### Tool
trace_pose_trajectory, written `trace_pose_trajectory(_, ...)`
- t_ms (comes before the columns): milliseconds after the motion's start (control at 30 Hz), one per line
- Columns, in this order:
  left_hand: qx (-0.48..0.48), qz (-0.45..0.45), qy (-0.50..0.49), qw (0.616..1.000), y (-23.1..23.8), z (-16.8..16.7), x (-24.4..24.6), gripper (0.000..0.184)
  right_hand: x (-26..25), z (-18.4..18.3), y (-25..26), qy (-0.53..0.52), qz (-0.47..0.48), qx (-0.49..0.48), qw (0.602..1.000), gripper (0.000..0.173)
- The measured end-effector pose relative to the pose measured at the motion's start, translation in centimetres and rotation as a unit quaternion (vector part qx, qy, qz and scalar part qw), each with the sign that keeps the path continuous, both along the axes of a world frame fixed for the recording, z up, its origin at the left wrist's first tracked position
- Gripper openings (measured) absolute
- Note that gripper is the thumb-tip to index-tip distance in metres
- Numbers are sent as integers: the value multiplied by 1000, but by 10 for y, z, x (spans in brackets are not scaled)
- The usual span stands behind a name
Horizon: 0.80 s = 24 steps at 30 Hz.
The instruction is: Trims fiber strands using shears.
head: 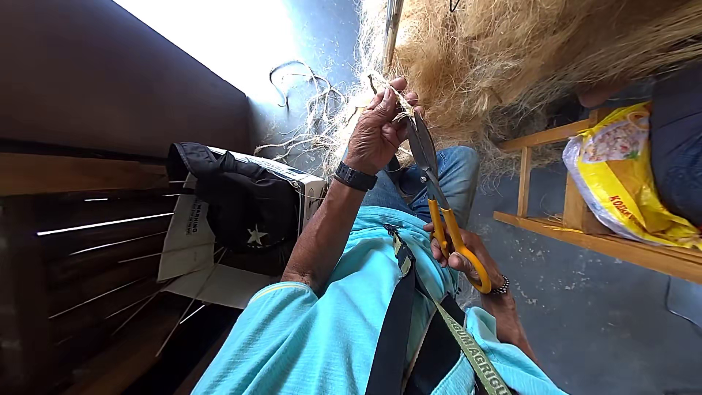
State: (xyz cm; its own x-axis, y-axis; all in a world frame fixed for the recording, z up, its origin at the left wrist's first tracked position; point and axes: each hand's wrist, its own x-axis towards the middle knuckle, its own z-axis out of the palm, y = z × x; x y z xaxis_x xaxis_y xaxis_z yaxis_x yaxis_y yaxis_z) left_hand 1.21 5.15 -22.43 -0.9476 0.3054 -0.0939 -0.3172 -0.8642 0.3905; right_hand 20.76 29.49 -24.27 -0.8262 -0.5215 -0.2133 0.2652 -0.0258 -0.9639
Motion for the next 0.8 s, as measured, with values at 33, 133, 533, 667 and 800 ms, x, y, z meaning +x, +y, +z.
trace_pose_trajectory(33, 4, 0, -1, 1000, 0, 0, 0, 26, 0, 0, 0, 1, 2, -1, 1000, 97)
trace_pose_trajectory(133, 8, -1, -2, 1000, 0, 1, 0, 25, -1, 1, -1, 2, 3, 1, 1000, 97)
trace_pose_trajectory(533, -3, 4, -20, 1000, 1, 5, 4, 25, 1, 1, -3, -5, -2, -8, 1000, 98)
trace_pose_trajectory(667, -6, 9, -21, 1000, 1, 5, 3, 24, 2, 0, -2, -2, 5, -14, 1000, 96)
trace_pose_trajectory(800, -16, 11, -7, 1000, 1, 7, 2, 25, 3, 2, -2, -8, 4, -10, 1000, 96)
